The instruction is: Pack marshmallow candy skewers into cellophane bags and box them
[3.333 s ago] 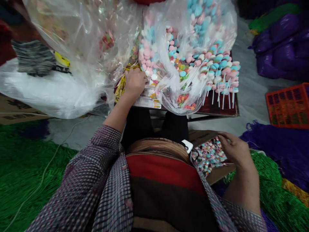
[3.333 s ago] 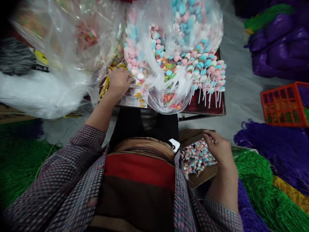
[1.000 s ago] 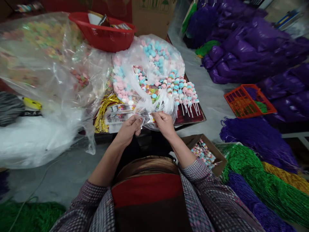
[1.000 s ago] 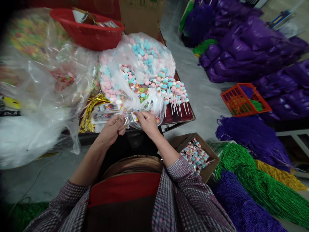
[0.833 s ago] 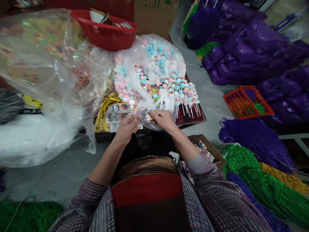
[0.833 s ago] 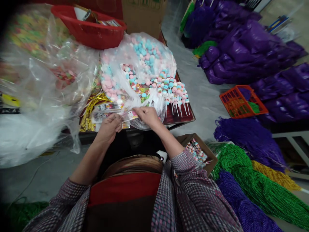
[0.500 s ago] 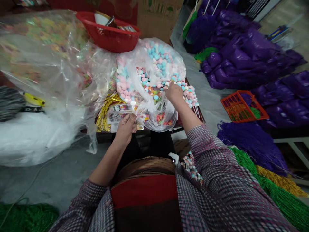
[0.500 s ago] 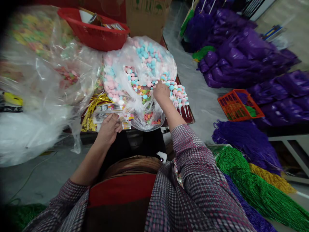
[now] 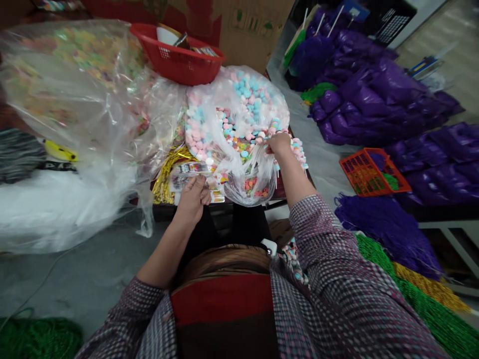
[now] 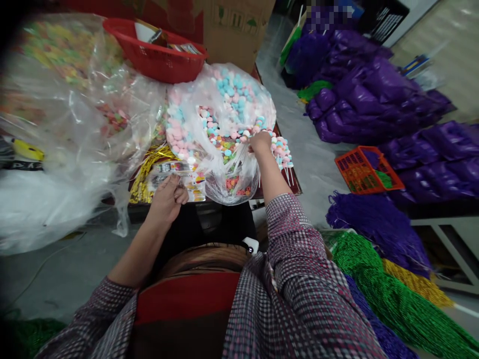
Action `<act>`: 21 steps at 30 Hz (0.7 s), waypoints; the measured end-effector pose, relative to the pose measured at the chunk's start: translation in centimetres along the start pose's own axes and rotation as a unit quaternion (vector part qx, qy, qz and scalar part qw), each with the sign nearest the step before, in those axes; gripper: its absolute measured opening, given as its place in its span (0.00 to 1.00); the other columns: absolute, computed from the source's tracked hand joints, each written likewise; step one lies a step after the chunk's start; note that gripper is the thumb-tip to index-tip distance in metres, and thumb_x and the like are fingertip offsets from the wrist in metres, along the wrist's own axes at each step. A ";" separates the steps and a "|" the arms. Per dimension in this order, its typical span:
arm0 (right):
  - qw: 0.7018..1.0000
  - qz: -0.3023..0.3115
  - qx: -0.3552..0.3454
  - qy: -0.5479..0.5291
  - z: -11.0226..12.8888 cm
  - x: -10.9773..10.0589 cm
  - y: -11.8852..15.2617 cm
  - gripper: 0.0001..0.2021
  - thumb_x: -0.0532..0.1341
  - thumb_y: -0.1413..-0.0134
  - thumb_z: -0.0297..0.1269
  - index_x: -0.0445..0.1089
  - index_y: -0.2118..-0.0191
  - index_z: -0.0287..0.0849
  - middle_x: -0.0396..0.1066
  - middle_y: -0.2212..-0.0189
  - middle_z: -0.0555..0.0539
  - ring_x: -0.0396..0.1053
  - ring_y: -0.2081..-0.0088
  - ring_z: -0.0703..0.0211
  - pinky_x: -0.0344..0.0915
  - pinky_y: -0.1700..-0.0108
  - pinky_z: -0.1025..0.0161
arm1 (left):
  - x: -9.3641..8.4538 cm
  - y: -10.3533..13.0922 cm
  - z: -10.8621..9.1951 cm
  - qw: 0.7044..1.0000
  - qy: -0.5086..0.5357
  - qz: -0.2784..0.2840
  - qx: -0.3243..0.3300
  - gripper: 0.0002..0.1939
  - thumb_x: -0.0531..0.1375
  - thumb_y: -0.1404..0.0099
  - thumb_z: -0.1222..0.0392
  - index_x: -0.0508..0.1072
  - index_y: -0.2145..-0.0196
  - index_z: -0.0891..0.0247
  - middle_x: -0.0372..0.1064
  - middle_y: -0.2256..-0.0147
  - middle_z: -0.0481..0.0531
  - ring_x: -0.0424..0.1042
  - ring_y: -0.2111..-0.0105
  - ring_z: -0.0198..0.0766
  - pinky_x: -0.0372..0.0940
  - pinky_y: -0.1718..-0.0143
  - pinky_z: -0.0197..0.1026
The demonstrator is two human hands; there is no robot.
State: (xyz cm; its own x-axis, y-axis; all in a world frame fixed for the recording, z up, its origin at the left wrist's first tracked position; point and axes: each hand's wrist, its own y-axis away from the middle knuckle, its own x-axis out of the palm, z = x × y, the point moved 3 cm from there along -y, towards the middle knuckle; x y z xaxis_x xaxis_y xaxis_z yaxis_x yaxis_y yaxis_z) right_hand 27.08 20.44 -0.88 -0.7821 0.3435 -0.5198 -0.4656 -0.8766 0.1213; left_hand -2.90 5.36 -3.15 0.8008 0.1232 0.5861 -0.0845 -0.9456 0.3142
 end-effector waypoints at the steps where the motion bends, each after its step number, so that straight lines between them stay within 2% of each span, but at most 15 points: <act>1: 1.000 -0.005 0.012 -0.012 0.0 -0.3 0.2 0.08 0.59 0.48 0.20 0.66 0.70 0.41 0.61 0.84 0.55 0.67 0.77 0.60 0.73 0.65 0.53 | 0.0 -0.1 0.0 1.000 0.006 -0.002 -0.002 0.34 0.79 0.60 0.40 0.60 0.76 0.60 0.49 0.88 0.34 0.50 0.89 0.22 0.50 0.86 0.30; 4: 0.999 -0.026 0.025 -0.039 0.0 -1.1 1.7 0.06 0.58 0.43 0.26 0.65 0.70 0.43 0.59 0.84 0.57 0.62 0.80 0.66 0.70 0.70 0.62 | -0.5 -0.4 -0.2 0.999 0.031 -0.005 -0.006 0.33 0.79 0.60 0.42 0.62 0.75 0.60 0.50 0.88 0.33 0.50 0.89 0.22 0.50 0.86 0.30; 8: 0.993 0.003 -0.040 -0.110 0.2 -1.8 5.3 0.08 0.62 0.42 0.34 0.64 0.71 0.44 0.62 0.80 0.56 0.59 0.79 0.69 0.66 0.71 0.66 | -1.1 -1.0 -0.9 0.997 0.072 0.009 0.001 0.34 0.79 0.57 0.43 0.58 0.77 0.60 0.47 0.89 0.33 0.49 0.89 0.23 0.49 0.86 0.30; 10: 0.985 0.035 -0.087 -0.145 0.0 -1.9 7.7 0.09 0.65 0.45 0.38 0.64 0.71 0.45 0.64 0.78 0.55 0.58 0.78 0.69 0.63 0.73 0.66 | -1.1 -1.2 -1.6 0.996 0.081 0.023 0.010 0.33 0.77 0.52 0.43 0.55 0.79 0.60 0.47 0.89 0.34 0.49 0.90 0.23 0.50 0.86 0.30; 12: 0.977 0.061 -0.117 -0.170 -0.5 -1.9 10.4 0.10 0.68 0.48 0.42 0.67 0.70 0.45 0.65 0.77 0.55 0.59 0.78 0.69 0.60 0.73 0.67 | -0.9 -1.3 -2.3 0.996 0.088 0.031 0.015 0.30 0.72 0.42 0.45 0.56 0.80 0.61 0.47 0.89 0.35 0.48 0.90 0.23 0.50 0.86 0.31; 15: 0.970 0.097 -0.120 -0.186 -1.8 -1.8 14.3 0.13 0.70 0.54 0.45 0.70 0.69 0.44 0.64 0.78 0.56 0.58 0.77 0.69 0.59 0.73 0.67 | -0.5 -1.2 -3.2 0.994 0.101 0.029 0.009 0.28 0.62 0.29 0.49 0.57 0.82 0.62 0.45 0.89 0.37 0.47 0.91 0.24 0.48 0.87 0.31; 19: 0.967 0.139 -0.111 -0.184 -3.7 -1.7 18.4 0.15 0.72 0.56 0.48 0.73 0.68 0.44 0.67 0.77 0.55 0.60 0.76 0.67 0.62 0.72 0.65 | -0.1 -1.0 -3.7 0.992 0.124 0.026 0.002 0.29 0.55 0.25 0.50 0.56 0.82 0.62 0.43 0.89 0.37 0.46 0.91 0.25 0.48 0.86 0.32; 21: 0.966 0.156 -0.122 -0.169 -4.4 -1.7 19.8 0.14 0.72 0.55 0.48 0.74 0.68 0.44 0.69 0.76 0.54 0.61 0.76 0.66 0.63 0.71 0.65 | 0.0 -0.8 -3.6 0.990 0.137 0.025 -0.002 0.29 0.53 0.23 0.51 0.55 0.82 0.62 0.42 0.88 0.38 0.45 0.91 0.25 0.47 0.86 0.32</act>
State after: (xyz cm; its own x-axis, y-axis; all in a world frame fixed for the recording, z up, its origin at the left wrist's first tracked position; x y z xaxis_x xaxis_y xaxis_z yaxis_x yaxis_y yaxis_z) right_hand 21.02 1.04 -1.33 -0.9780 0.1048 -0.1804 -0.1070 -0.9943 0.0024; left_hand -4.96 7.22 -0.65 0.6053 0.1534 0.7811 -0.1223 -0.9517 0.2817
